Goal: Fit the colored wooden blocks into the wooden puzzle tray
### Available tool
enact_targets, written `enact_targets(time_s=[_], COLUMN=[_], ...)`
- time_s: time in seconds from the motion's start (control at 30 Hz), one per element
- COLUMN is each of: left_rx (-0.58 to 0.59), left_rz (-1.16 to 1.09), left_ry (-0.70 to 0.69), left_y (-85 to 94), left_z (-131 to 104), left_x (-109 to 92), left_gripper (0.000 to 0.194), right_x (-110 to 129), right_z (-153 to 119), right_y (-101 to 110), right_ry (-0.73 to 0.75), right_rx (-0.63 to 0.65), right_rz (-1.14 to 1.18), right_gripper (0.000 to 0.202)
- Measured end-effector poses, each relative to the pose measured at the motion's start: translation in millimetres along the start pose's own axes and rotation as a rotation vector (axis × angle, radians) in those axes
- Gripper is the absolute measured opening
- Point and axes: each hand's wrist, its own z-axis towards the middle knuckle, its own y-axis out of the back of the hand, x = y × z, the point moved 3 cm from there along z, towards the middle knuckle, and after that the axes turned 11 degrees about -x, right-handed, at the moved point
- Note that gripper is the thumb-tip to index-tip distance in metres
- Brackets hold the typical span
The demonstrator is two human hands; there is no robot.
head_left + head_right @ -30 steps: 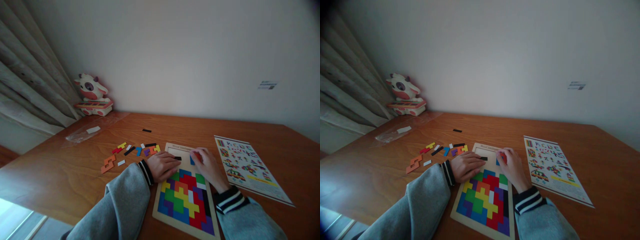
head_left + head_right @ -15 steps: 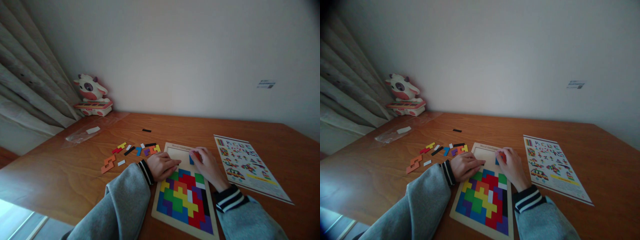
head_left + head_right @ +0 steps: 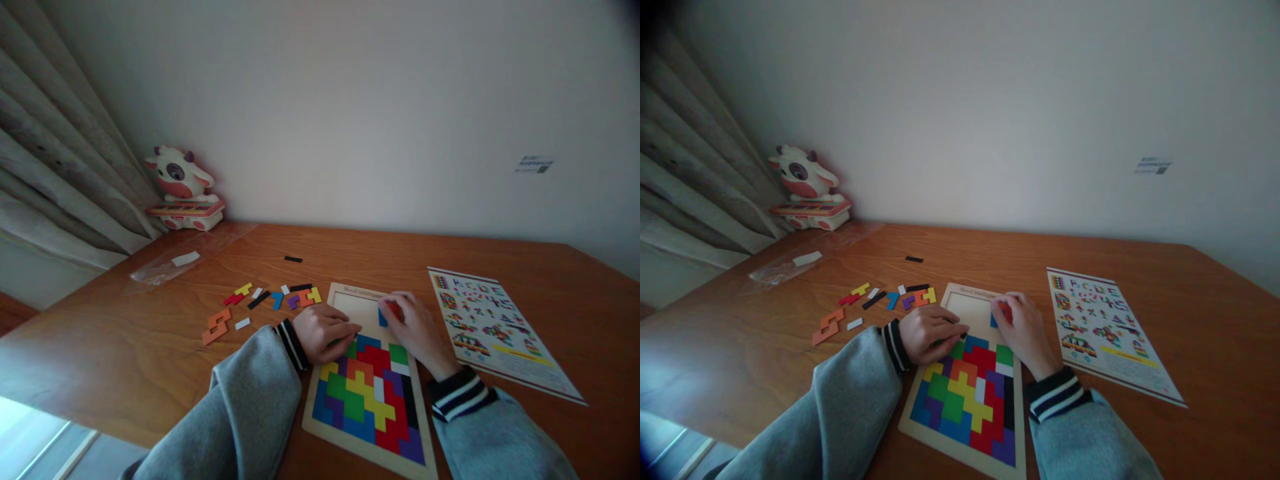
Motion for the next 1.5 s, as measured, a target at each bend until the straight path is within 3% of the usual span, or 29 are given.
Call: enact_targets(time_s=[0.2,0.4,0.67,0.8,0.93,1.33,1.5], left_rx=[0.035,-0.003,0.016,0.037,0.011,-0.009,-0.026], left_rz=[-0.029,-0.067,-0.124,-0.086,-0.042,-0.028,-0.036], left_ry=[0.056,0.123,0.051,0.028,0.014,-0.021,-0.005], left_y=[2.7,4.7,5.5,5.0,4.5,4.2,4.4], left_z=[-1.6,-3.1,1.3,1.6,1.2,-0.6,-3.4], left_x=[0.0,0.4,-1.7,-2.6,-2.5,-5.0,-7.4], left_gripper=[0.031,0.031,0.03,0.03,0.028,0.026,0.028], right_x=[0.8,3.0,7.0,14.1,19.8,21.7,9.4], right_z=[0.2,0.2,0.4,-2.4,-6.7,-7.2,-5.7], right_y=[1.0,2.7,4.1,7.1,6.3,3.9,-0.9], right_ry=[-0.01,-0.022,-0.007,0.09,0.153,0.119,0.063], right_rx=[0.004,0.021,0.026,0.003,0.082,0.163,0.085], right_rz=[-0.011,-0.018,-0.034,-0.047,-0.082,-0.118,-0.087], right_gripper=[0.03,0.03,0.034,0.047,0.047,0.056,0.05])
